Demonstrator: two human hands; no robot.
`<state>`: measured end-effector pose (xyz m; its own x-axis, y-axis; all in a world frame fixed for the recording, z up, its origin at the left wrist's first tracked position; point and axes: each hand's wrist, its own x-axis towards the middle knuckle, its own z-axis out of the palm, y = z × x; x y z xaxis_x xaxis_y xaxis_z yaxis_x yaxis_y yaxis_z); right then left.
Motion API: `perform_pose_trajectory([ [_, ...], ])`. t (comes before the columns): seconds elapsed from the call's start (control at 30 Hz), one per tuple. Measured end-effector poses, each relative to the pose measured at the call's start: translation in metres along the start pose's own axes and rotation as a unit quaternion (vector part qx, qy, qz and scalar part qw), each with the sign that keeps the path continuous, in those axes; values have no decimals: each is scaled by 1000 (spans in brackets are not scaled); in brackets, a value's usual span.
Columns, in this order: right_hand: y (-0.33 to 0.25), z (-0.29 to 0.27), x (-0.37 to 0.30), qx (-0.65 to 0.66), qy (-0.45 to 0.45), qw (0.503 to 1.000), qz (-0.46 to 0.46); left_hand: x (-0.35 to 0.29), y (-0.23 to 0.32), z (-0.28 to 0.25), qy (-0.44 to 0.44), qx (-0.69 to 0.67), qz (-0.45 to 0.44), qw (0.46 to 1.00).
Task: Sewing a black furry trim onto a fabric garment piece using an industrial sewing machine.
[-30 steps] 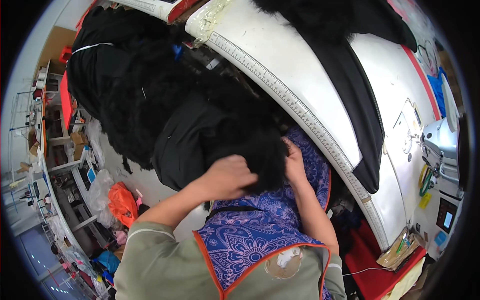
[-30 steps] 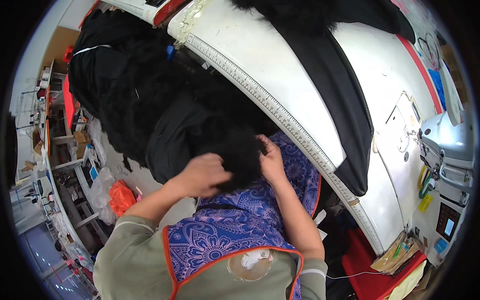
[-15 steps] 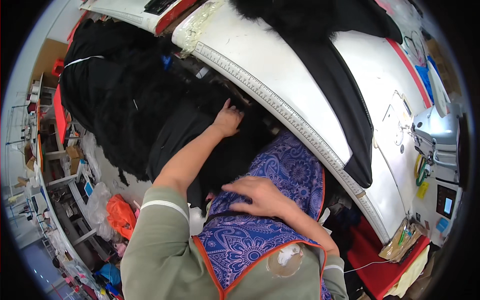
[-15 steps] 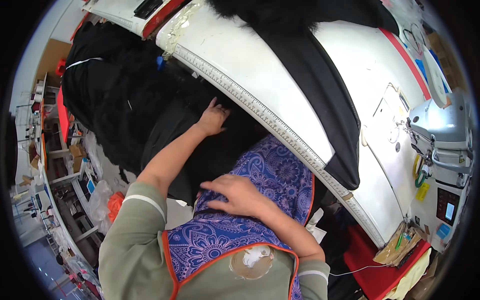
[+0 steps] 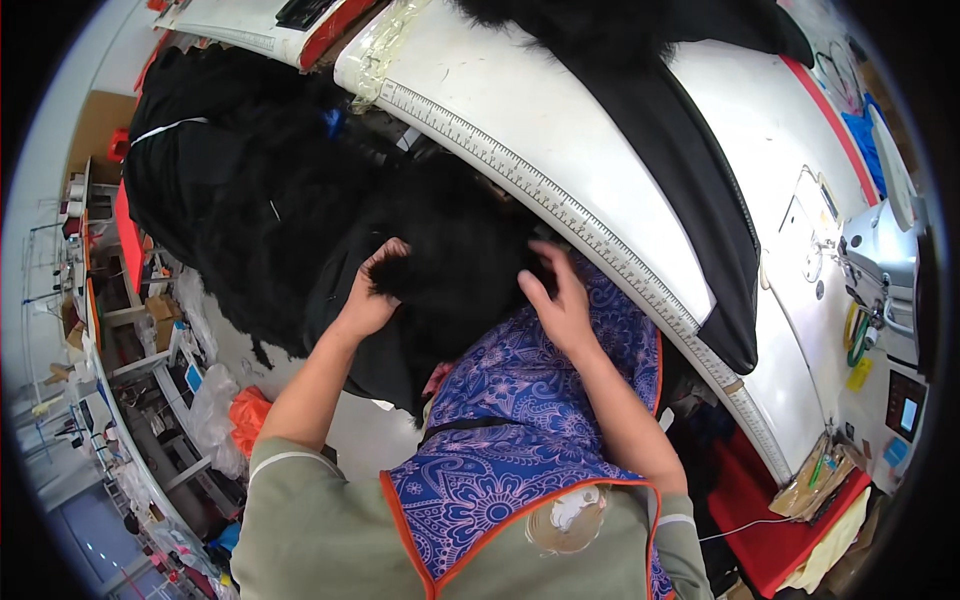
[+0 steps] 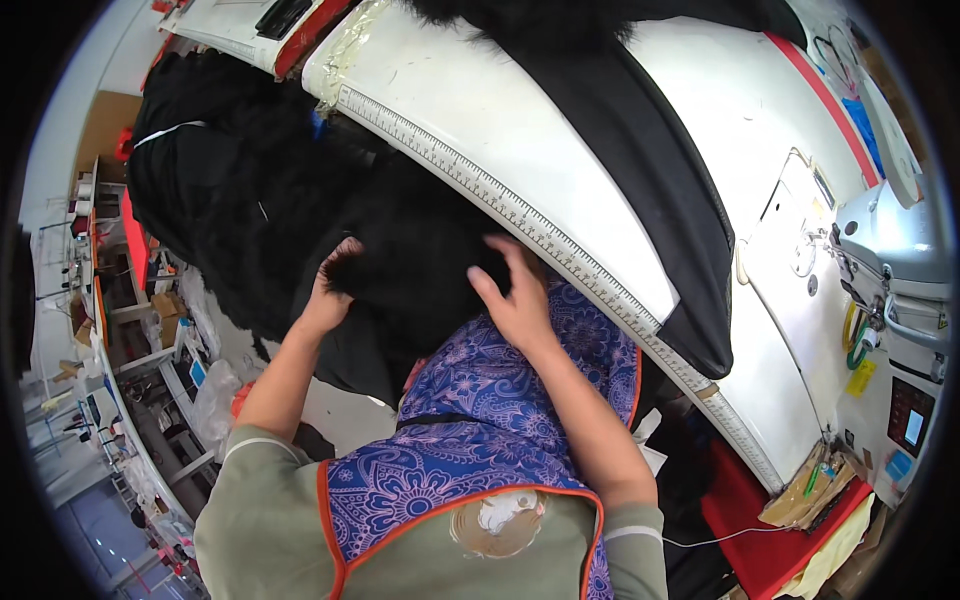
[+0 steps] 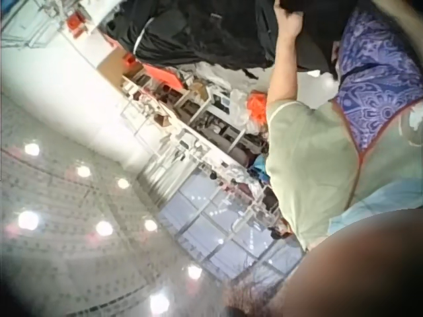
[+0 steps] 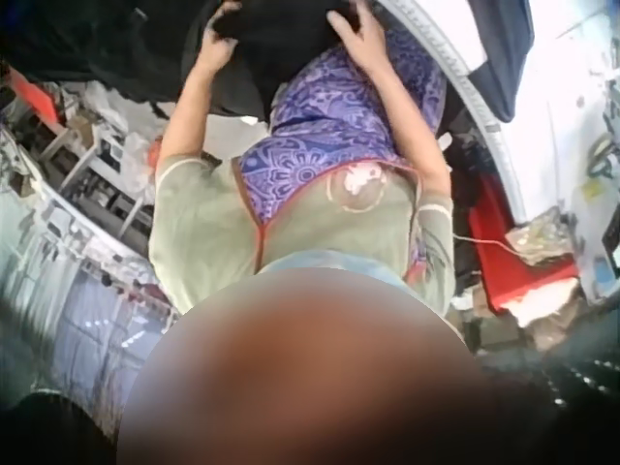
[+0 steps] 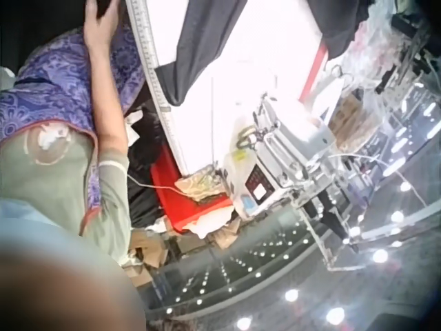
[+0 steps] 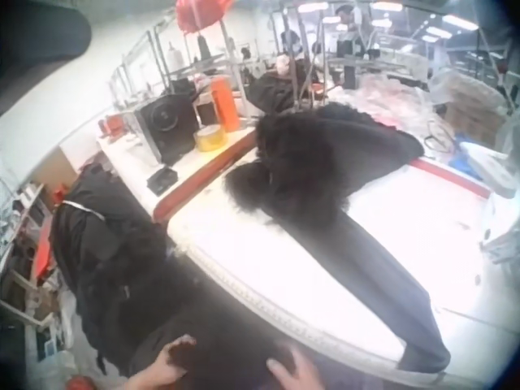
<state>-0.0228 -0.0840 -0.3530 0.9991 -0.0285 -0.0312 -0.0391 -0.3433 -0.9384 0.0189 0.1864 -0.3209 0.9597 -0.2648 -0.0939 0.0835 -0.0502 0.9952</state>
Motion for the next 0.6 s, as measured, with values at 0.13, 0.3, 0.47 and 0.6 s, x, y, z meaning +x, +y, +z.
perform_pose_trajectory([
  [0.13, -53, 15, 51, 161, -206, 963, -73, 13, 53, 1, -143, -12, -98, 985],
  [0.3, -65, 10, 69, 52, -278, 959, -31, 44, 71, -28, -213, -84, -97, 969],
  [0.47, -65, -5, 78, 164, -359, 914, 88, 66, 83, -50, -148, 96, -193, 965],
  [0.6, -79, 11, 72, 149, -338, 919, -138, 48, 73, -49, -459, 366, -275, 762],
])
